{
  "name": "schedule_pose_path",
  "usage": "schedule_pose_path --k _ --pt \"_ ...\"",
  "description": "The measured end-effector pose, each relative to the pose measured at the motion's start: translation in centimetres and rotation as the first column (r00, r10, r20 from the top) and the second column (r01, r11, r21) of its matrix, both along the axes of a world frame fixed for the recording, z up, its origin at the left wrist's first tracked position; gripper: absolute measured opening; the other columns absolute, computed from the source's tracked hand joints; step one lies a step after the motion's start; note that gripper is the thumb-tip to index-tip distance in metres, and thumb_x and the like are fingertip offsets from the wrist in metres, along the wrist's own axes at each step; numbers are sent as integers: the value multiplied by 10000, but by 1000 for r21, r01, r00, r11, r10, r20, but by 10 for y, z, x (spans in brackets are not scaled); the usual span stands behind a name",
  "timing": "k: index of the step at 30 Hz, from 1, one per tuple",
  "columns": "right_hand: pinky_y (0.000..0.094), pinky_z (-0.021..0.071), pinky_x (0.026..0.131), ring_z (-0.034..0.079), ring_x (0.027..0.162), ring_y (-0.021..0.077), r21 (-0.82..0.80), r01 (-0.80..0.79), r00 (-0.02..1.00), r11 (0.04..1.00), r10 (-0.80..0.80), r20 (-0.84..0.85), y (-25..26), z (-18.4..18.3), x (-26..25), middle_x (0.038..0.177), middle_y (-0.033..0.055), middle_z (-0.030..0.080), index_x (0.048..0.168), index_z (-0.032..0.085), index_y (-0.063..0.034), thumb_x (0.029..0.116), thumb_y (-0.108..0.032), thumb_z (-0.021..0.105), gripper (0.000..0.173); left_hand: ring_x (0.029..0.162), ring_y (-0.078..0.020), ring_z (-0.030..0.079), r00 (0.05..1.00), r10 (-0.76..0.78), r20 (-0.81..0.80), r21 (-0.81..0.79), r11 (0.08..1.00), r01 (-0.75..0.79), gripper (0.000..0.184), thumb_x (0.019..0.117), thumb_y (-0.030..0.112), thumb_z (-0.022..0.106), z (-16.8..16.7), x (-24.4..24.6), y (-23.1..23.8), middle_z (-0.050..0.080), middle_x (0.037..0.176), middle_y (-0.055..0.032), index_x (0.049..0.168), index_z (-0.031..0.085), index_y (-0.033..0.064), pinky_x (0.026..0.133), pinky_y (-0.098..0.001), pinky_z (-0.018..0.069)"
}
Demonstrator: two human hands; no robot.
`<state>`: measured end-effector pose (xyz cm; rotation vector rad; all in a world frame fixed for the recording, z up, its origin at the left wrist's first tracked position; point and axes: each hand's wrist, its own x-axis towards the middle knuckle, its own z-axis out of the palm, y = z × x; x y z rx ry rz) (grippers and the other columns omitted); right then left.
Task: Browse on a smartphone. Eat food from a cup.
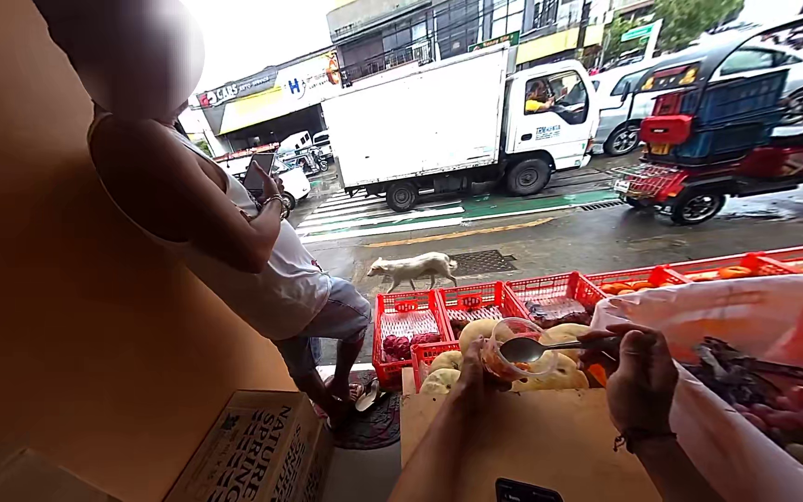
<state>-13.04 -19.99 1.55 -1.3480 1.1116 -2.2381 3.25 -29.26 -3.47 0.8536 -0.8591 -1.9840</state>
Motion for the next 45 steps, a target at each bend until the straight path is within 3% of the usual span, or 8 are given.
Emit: schedule_pose_path --k 3,6,13,24,37,40,43,45 --pt "210 602 633 683 670 31 4 1 999 1000 0 -53 3 3 2 918 -69 710 1158 460 -60 1114 -213 269 249 661 -193 620 999 28 16 -32 999 -27 577 1093 524 211 -4 2 2 664 871 -113 1158 580 85 557 -318 508" --pt "267 598 767 686 842 72 -6 -43 985 999 41 -165 6 10 19 992 34 709 1185 523 77 1079 -129 352 288 821 -131 655 998 64 5 -291 955 -59 341 1103 277 362 -20 30 4 682 940 -49 1187 606 53 732 -315 572" --pt "281 588 703 669 749 97 -13 100 826 995 -91 -556 -1 -15 6 950 70 721 1124 640 10 1115 -219 347 372 835 -240 690 996 85 29 -75 994 -83 617 1087 535 190 -1 1 3 702 998 -138 1242 582 84 679 -412 583" --pt "247 585 675 666 729 52 -39 177 821 984 -169 -545 6 -18 0 935 35 728 1153 601 -2 1130 -360 276 484 788 -231 664 999 27 37 -30 999 -26 577 1092 513 200 -2 -7 8 681 965 -133 1239 556 84 659 -390 559" --pt "226 560 695 653 717 81 -197 198 729 960 -278 -626 9 -18 -1 898 83 725 1145 642 -19 1116 -286 333 410 682 -157 630 997 4 73 -56 998 0 537 1103 494 220 11 -10 21 666 842 -64 1105 598 114 579 -304 515" --pt "219 547 641 639 675 65 -136 211 751 968 -250 -611 9 -16 2 860 66 719 1146 629 -5 1121 -291 312 427 697 -157 634 997 -5 81 -71 997 10 524 1104 491 229 10 -10 20 663 847 -62 1103 595 115 604 -311 524" --pt "354 584 617 668 666 148 34 268 822 963 -210 -529 17 -7 7 847 100 707 1186 600 82 1092 -223 324 422 817 -146 665 999 1 37 -186 983 6 434 1116 384 279 3 -8 21 679 930 -53 1189 585 84 743 -348 579" --pt "298 572 565 642 615 92 65 320 862 945 -262 -434 20 -7 -4 813 45 697 1176 578 72 1104 -238 299 423 852 -170 684 999 -29 -13 -178 984 26 464 1116 395 256 -1 -22 20 699 949 -70 1173 595 84 766 -373 586"
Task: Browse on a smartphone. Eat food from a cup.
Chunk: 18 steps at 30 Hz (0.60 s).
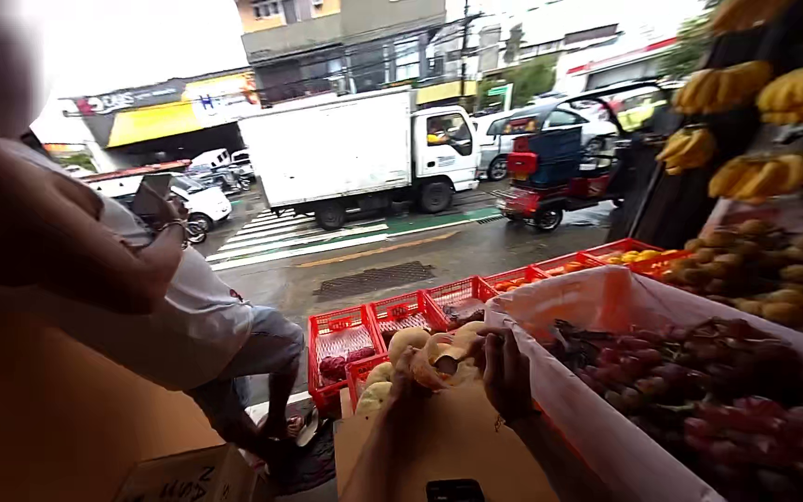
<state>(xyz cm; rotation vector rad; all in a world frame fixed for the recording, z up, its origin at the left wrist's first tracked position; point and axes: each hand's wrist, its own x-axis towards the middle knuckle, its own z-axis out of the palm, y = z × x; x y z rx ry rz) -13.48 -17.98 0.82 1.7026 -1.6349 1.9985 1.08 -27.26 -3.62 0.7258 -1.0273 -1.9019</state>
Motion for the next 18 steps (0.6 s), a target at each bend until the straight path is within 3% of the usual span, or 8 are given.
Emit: schedule_pose_path --k 4,10,13,18 --pt "285 540 524 602 569 85 -16 -51 975 999 53 217 -5 4 3 805 42 677 1192 541 90 1091 -206 292 400 797 -192 677 999 41 12 82 996 -41 499 1104 458 240 -5 4 -7 685 925 -88 1182 577 99 685 -378 580" --pt "268 581 544 648 584 84 -76 -139 925 987 157 346 -13 4 5 855 26 710 1167 512 40 1097 -219 278 355 800 -225 674 998 54 -29 114 992 -51 534 1099 473 212 -7 7 -12 685 940 -115 1187 580 96 679 -399 571" --pt "269 580 576 650 625 79 -112 -113 958 987 138 250 -11 2 2 893 44 715 1172 528 69 1108 -200 293 363 800 -221 682 999 49 21 83 995 -51 532 1101 465 214 -10 5 -12 695 955 -115 1210 582 96 673 -397 578" --pt "222 575 677 654 709 54 -152 -86 984 985 60 -169 -10 -1 -1 881 43 714 1118 632 19 1108 -195 355 350 805 -222 687 999 33 21 99 994 -35 520 1107 446 204 -2 5 -10 696 948 -119 1179 579 92 671 -381 579"
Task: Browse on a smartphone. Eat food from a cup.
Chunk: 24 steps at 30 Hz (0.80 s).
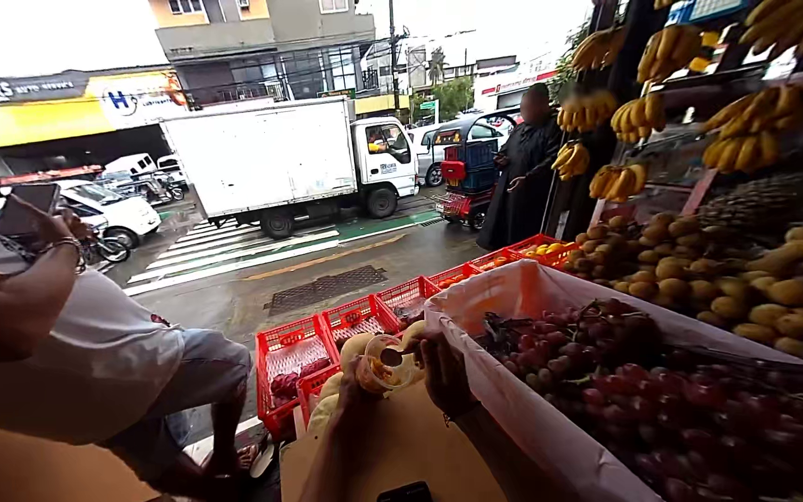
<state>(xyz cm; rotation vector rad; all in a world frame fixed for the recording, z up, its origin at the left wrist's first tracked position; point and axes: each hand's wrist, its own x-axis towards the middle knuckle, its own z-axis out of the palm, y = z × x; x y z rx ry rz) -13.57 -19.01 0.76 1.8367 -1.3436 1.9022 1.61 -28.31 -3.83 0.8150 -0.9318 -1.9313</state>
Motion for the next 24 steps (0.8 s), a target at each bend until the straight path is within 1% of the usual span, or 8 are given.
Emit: schedule_pose_path --k 2,4,7,9,11,14,18,24 --pt "239 576 674 655 699 73 22 7 995 1000 -4 -98 2 -3 2 854 32 715 1109 646 -19 1110 -224 357 355 826 -230 693 1000 -21 10 -1 1000 21 521 1107 444 216 -3 -1 0 703 970 -126 1177 591 89 678 -388 581" --pt "244 577 637 651 663 68 62 -10 996 998 15 -87 0 -8 6 838 20 712 1120 645 -23 1113 -241 345 371 824 -229 691 1000 -22 17 -8 1000 22 505 1108 432 226 -6 -1 -4 700 965 -124 1164 592 89 674 -390 580" --pt "234 568 555 630 598 50 117 -47 994 992 35 102 -2 -9 9 825 3 699 1145 612 7 1117 -284 342 399 833 -236 690 1000 -4 16 3 1000 4 516 1107 446 224 -6 2 -5 699 976 -127 1173 599 98 675 -401 580" --pt "221 550 508 613 553 38 112 -78 968 991 49 244 -3 -7 9 806 -10 701 1143 587 20 1114 -267 337 382 819 -242 687 1000 9 20 29 1000 -9 523 1101 464 235 -4 2 -4 698 963 -131 1158 609 103 656 -399 572" --pt "224 542 485 599 523 46 106 -106 935 989 63 349 -5 -8 9 787 -10 694 1149 568 27 1114 -249 325 369 831 -250 687 1000 10 10 38 999 -11 511 1098 459 243 -5 3 -4 695 972 -137 1165 601 101 663 -410 573" --pt "238 543 483 605 522 65 133 -130 902 983 62 427 -7 -7 6 791 -1 691 1150 559 23 1108 -215 313 345 851 -255 688 1000 7 -2 33 999 -7 498 1099 448 252 -6 1 -5 693 981 -136 1168 597 96 683 -425 575" --pt "235 552 503 617 548 68 140 -161 908 977 90 410 -7 -8 6 815 3 695 1154 552 15 1113 -213 317 330 811 -228 690 1000 9 0 20 1000 -9 526 1101 462 230 -3 3 -3 698 953 -127 1147 602 94 650 -380 574" --pt "238 566 520 640 575 66 78 -122 919 989 83 386 -9 -10 10 859 13 718 1156 544 32 1119 -203 284 353 749 -225 684 999 29 -27 44 999 -27 539 1096 488 232 -3 4 -4 696 919 -129 1136 603 98 596 -359 562"
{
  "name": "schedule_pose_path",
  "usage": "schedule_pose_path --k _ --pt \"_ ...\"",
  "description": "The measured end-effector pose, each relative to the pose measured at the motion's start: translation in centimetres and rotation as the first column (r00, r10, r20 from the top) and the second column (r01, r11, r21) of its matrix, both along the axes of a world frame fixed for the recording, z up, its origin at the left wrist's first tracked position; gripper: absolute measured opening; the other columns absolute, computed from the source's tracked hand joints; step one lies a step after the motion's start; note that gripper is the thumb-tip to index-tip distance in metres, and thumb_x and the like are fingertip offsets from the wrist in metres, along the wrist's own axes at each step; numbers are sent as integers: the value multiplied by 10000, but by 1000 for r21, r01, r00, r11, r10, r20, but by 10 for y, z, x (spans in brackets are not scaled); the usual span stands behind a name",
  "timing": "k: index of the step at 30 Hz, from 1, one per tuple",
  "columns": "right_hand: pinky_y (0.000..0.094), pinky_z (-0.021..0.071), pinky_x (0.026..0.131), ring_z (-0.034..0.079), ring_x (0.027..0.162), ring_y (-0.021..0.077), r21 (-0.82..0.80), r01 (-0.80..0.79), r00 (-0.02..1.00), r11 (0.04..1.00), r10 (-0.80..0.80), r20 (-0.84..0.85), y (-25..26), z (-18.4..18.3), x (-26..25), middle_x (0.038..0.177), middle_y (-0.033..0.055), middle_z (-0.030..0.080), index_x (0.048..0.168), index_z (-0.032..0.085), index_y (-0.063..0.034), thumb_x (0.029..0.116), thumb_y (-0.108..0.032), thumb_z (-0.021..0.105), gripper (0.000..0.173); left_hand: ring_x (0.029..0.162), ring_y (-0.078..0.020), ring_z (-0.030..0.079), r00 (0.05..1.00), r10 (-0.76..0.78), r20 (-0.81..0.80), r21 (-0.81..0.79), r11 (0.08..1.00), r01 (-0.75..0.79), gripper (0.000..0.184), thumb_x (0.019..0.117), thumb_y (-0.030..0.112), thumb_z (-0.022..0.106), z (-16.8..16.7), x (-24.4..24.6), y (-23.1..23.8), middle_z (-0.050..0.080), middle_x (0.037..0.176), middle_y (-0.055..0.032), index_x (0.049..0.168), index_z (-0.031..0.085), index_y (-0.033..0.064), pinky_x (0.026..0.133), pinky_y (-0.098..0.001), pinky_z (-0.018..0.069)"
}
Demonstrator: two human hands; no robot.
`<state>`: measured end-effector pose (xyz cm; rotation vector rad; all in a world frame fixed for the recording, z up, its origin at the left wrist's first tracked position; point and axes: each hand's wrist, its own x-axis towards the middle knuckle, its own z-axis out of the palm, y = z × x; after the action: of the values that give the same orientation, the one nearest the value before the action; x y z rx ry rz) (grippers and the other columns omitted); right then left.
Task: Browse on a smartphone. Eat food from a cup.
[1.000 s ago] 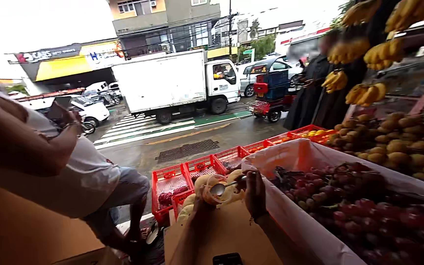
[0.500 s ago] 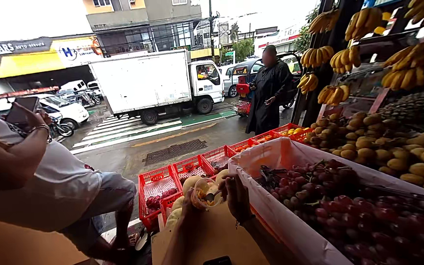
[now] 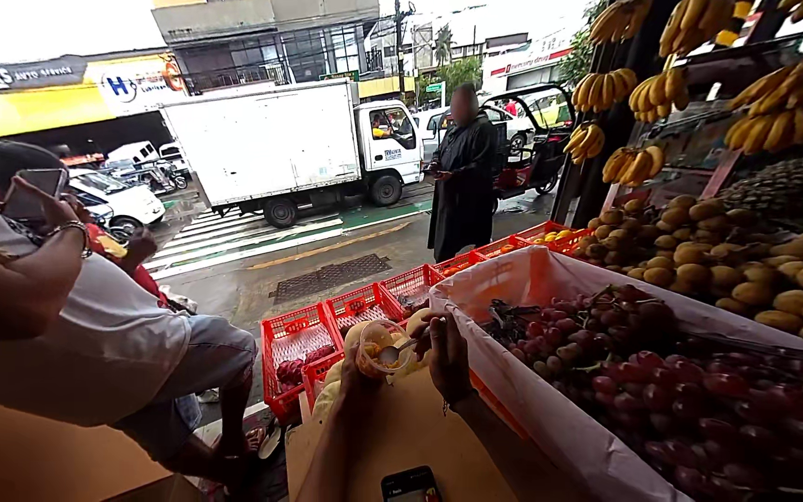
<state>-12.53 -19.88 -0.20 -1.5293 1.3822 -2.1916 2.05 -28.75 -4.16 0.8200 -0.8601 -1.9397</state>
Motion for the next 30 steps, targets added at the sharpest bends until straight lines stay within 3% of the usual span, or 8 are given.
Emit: schedule_pose_path --k 7,17,30 --pt "248 577 551 647 600 79 65 -65 998 996 63 23 -1 1 0 865 22 707 1154 548 28 1117 -197 293 342 791 -238 692 1000 3 6 -4 1000 -3 540 1097 485 228 0 -1 -1 698 963 -138 1177 595 97 626 -384 575" --pt "202 509 556 601 629 43 90 -67 998 994 66 10 -2 1 -3 859 -3 687 1162 553 14 1114 -180 291 329 773 -230 686 1000 -26 6 -5 1000 26 527 1099 468 226 2 -2 1 698 943 -135 1143 602 101 609 -367 560" --pt "203 501 559 610 645 45 139 -48 999 989 46 14 -3 0 -7 884 3 703 1178 549 14 1107 -167 280 331 809 -234 687 998 -52 30 -13 999 53 507 1099 445 225 0 -1 -2 695 958 -131 1167 588 98 658 -385 572"
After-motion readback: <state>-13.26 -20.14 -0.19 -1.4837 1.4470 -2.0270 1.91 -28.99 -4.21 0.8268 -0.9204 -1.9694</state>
